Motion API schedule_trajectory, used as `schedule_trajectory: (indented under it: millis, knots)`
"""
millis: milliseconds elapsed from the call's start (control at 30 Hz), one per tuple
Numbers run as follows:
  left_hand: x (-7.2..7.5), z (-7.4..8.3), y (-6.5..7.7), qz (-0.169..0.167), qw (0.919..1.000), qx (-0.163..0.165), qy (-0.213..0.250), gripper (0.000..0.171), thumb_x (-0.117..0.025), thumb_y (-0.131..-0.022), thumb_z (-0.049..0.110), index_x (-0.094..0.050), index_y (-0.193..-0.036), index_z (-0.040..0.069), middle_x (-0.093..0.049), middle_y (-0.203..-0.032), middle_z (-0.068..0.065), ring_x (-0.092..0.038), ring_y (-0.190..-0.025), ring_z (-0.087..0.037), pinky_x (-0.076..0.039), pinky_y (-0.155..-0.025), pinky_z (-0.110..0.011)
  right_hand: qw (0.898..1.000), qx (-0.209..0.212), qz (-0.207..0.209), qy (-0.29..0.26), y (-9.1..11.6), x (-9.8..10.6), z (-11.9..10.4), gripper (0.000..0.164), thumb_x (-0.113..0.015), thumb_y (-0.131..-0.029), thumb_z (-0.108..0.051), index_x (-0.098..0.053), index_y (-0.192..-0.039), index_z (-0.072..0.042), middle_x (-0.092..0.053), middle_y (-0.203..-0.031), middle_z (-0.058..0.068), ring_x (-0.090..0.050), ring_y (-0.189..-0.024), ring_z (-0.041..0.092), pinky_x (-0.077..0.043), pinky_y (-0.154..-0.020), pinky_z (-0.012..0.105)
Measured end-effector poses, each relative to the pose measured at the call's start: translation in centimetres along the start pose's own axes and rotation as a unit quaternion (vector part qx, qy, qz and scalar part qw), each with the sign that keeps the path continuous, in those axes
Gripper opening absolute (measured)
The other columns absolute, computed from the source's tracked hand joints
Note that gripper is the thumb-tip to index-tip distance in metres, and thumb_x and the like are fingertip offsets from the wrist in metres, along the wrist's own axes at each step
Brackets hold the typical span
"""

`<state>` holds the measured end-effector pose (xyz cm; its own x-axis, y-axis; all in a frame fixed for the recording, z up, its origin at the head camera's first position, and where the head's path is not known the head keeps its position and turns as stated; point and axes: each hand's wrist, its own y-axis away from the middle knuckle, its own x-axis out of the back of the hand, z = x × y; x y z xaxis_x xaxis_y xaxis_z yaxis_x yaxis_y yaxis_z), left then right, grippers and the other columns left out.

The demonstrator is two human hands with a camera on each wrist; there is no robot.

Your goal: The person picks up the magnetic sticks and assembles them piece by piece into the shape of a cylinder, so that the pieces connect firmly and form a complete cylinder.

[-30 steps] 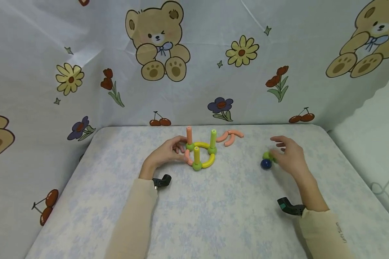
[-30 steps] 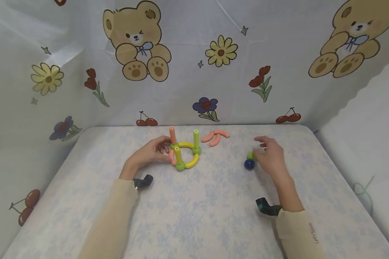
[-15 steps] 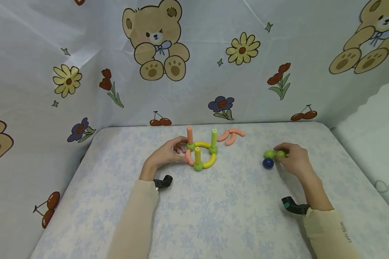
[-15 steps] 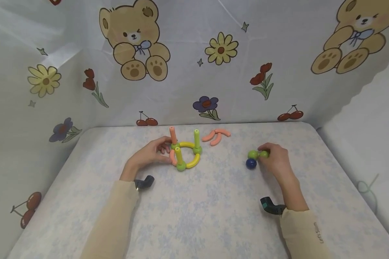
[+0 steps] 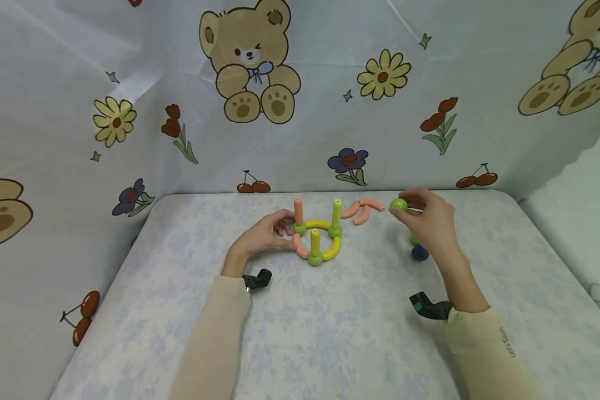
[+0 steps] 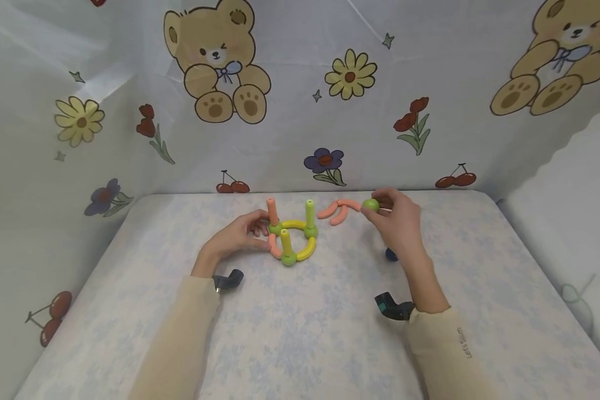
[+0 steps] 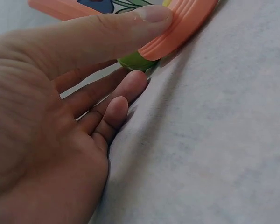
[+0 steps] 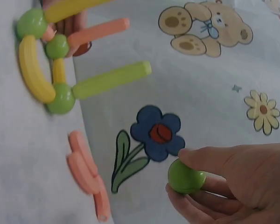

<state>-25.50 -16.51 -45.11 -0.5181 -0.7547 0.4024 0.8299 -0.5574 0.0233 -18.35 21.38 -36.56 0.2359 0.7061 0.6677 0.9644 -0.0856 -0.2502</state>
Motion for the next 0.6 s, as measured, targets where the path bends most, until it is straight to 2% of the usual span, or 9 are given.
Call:
schedule_trajectory:
  millis: [167, 333, 433, 600]
  knots:
    - [0.0, 0.1, 0.0, 0.005, 0.9999, -0.009, -0.003, 0.064, -0.091, -0.083, 0.012, -0.062, -0.140, 0.016, -0.065, -0.125, -0.009, -0.059, -0.102, -0.028, -0.048, -0.088, -0.036, 0.994, 0.054, 0.044, -0.081, -0.8, -2.3, -3.3, 0.037, -0.082, -0.094, -0.022, -0.071, -0.123, -0.002, -0.073, -0.121, 0.016, -0.073, -0.116, 0.033, -0.060, -0.093, 0.037]
    - [-0.2, -0.3, -0.2, -0.003, 0.9999, -0.015, 0.000, 0.066, -0.092, -0.082, 0.012, -0.061, -0.140, 0.016, -0.063, -0.135, -0.006, -0.058, -0.105, -0.025, -0.048, -0.089, -0.033, 0.976, 0.117, 0.072, -0.168, -0.8, -5.0, -5.1, 0.032, -0.084, -0.091, -0.013, -0.075, -0.121, -0.003, -0.076, -0.117, 0.013, -0.075, -0.112, 0.029, -0.058, -0.091, 0.021]
    - [-0.2, -0.6, -0.2, -0.004, 0.9999, -0.016, -0.002, 0.066, -0.093, -0.082, 0.012, -0.062, -0.140, 0.018, -0.063, -0.134, -0.004, -0.058, -0.104, -0.025, -0.048, -0.089, -0.034, 0.973, 0.132, 0.068, -0.174, -0.5, -6.5, -5.6, 0.034, -0.084, -0.092, -0.013, -0.075, -0.123, -0.005, -0.076, -0.118, 0.010, -0.075, -0.112, 0.026, -0.058, -0.089, 0.020]
    - [-0.1, -0.4, -0.1, -0.006, 0.9998, -0.019, -0.010, 0.063, -0.092, -0.081, 0.012, -0.064, -0.137, 0.019, -0.064, -0.131, -0.003, -0.059, -0.104, -0.026, -0.049, -0.091, -0.037, 0.971, 0.143, 0.068, -0.179, -0.2, -8.0, -6.1, 0.035, -0.082, -0.093, -0.015, -0.074, -0.126, -0.009, -0.076, -0.121, 0.008, -0.075, -0.114, 0.025, -0.060, -0.092, 0.031]
